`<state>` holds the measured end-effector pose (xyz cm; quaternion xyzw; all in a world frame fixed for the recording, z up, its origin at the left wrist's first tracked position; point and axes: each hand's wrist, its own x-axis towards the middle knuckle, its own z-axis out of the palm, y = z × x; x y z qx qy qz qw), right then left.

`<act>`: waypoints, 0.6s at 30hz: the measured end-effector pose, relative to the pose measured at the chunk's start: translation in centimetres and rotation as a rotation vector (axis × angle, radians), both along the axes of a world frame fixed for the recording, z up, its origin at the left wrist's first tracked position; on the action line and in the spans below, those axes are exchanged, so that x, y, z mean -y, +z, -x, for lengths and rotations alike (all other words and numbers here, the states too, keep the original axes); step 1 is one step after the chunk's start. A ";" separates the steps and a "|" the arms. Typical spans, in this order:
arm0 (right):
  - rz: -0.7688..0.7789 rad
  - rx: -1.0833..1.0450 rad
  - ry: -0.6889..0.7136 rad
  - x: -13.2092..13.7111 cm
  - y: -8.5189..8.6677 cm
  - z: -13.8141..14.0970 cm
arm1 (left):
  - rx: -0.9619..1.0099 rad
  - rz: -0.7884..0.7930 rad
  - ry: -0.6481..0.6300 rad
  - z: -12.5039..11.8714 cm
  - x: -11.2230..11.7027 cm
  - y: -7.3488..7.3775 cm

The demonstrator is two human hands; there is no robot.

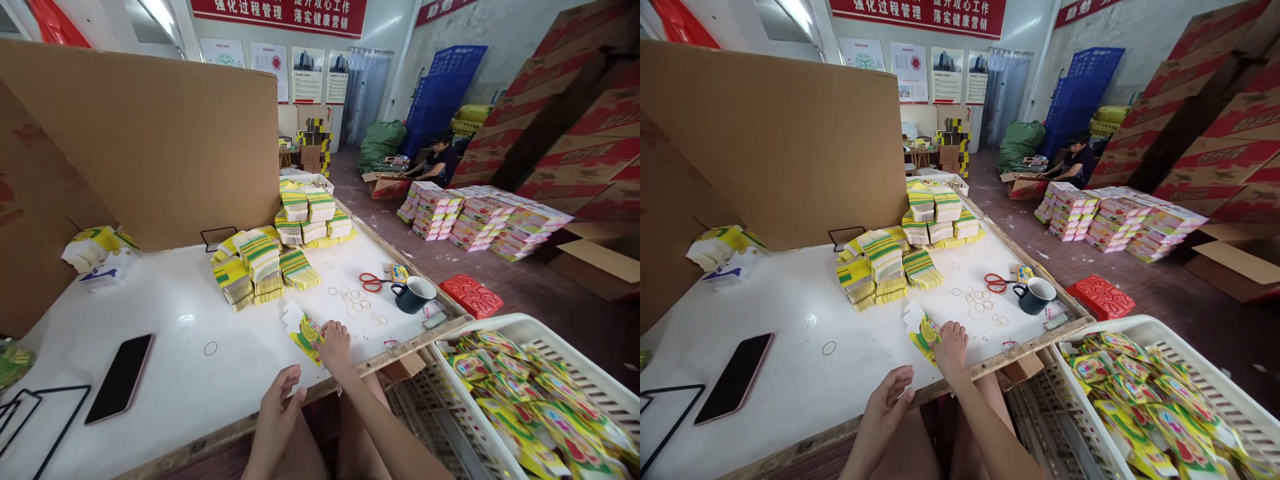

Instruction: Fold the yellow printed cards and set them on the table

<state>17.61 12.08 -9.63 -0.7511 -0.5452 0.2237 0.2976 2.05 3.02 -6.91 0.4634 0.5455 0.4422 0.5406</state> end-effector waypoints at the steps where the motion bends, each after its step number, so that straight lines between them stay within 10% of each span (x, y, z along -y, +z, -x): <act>1: -0.009 -0.047 -0.010 0.0 0.2 -0.2 | 0.015 0.002 0.005 -0.2 -0.3 -0.1; 8: -0.065 -0.568 0.011 2.8 2.5 -1.6 | 0.183 0.040 0.083 -0.1 -2.0 0.3; 18: -0.009 -1.151 0.157 8.3 7.5 0.6 | 0.555 0.056 -0.120 -2.0 -1.6 4.5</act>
